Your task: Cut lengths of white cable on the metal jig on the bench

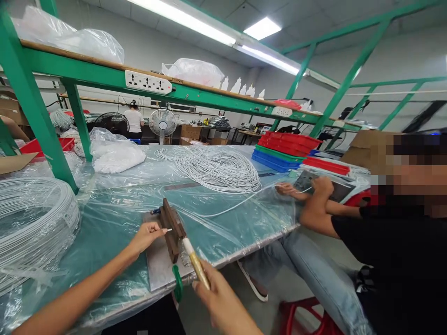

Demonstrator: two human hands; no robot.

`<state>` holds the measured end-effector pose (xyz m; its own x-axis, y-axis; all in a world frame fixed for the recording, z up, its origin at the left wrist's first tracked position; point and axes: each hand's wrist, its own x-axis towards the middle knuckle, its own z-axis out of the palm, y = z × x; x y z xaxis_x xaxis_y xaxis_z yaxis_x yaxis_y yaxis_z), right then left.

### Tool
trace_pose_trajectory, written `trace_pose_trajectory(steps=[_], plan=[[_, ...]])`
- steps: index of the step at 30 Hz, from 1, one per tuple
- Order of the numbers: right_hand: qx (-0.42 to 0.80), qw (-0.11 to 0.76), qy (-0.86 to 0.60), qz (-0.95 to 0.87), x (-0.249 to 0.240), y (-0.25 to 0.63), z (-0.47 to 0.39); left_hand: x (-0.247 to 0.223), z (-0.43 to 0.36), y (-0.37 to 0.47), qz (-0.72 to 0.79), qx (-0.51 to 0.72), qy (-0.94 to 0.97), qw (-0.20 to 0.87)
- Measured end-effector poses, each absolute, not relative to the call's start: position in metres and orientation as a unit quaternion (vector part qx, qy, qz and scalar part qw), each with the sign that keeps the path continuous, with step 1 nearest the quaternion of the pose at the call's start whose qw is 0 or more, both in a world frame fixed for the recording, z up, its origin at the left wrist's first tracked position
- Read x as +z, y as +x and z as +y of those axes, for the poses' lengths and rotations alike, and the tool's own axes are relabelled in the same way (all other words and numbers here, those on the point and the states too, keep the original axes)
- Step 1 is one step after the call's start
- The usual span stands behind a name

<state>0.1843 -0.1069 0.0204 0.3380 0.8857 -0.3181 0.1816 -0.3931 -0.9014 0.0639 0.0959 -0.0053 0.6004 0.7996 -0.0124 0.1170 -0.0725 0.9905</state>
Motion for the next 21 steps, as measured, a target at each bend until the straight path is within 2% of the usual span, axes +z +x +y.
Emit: trace_pose_trajectory(steps=[5, 10, 14, 18, 21], plan=[[0.589, 0.467, -0.583, -0.309, 0.122, 0.199, -0.083, 0.03, 0.081, 0.041, 0.311, 0.233, 0.659, 0.644], [0.608, 0.546, -0.483, -0.316, 0.185, 0.211, -0.024, 0.057, 0.061, 0.015, 0.266, 0.186, 0.649, 0.688], [0.563, 0.572, -0.453, -0.388, 0.203, 0.218, 0.053, 0.065, 0.054, 0.009, 0.262, 0.199, 0.651, 0.684], [0.454, 0.529, -0.552, -0.456, 0.2, 0.218, 0.14, 0.065, 0.051, 0.004, 0.265, 0.212, 0.654, 0.676], [0.421, 0.5, -0.601, -0.46, 0.189, 0.213, 0.191, 0.061, 0.048, -0.002, 0.27, 0.228, 0.649, 0.674]])
